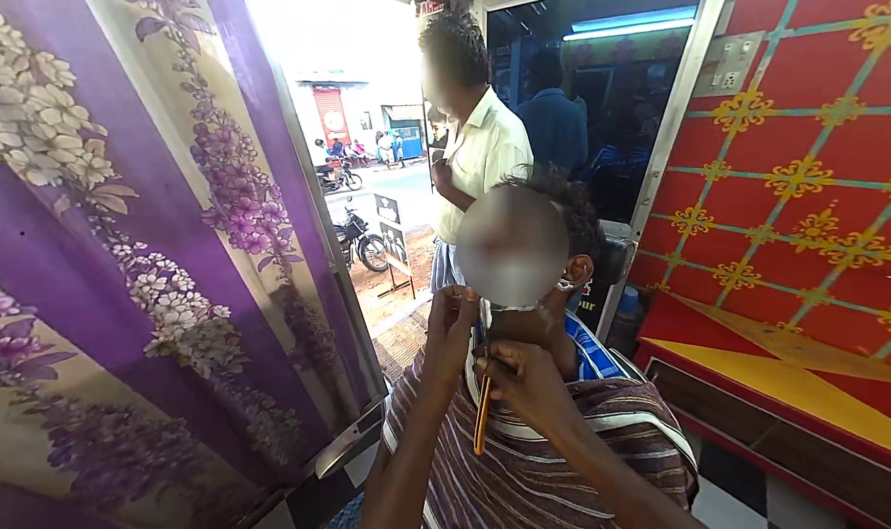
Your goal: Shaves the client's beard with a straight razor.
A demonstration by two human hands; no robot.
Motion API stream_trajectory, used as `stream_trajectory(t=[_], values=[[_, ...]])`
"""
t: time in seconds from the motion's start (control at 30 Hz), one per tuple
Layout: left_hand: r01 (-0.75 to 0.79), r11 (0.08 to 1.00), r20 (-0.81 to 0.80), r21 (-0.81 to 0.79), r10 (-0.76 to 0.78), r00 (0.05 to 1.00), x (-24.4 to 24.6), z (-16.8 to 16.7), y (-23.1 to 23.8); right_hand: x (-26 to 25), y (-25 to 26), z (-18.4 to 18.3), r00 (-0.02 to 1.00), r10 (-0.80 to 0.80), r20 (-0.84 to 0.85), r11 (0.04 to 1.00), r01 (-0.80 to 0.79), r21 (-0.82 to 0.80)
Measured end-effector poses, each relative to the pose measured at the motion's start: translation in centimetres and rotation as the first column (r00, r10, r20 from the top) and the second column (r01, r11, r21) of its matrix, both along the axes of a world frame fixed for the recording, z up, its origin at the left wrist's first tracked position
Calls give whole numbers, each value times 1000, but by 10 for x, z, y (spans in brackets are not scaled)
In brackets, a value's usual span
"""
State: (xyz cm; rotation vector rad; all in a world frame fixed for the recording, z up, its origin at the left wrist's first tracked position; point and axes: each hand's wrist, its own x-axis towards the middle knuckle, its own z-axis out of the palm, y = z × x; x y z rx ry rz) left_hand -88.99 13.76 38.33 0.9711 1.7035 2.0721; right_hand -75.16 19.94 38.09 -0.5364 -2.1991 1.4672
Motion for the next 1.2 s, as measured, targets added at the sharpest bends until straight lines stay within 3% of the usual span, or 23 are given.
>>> stream_trajectory(t=[0.17,0.4,0.57,0.9,1.07,1.2], values=[[-107,994,-66,37,110,992,6,-3,6,3,5,2,999,15,48,1000,-14,-28],[-178,982,-98,57,183,978,11,-6,8,16,15,-7,995,-77,-61,989,69,-133],[-245,968,-132,52,250,959,25,-7,16,18,16,0,999,14,29,999,-15,31],[-360,931,-176,61,365,914,31,-8,18,29,33,-10,995,-86,-40,994,83,-78],[-315,948,-143,40,317,938,46,-6,27,24,30,-6,999,-11,-35,996,14,88],[-361,928,-166,92,371,913,46,-5,31,23,37,-7,999,-34,-15,995,36,97]])
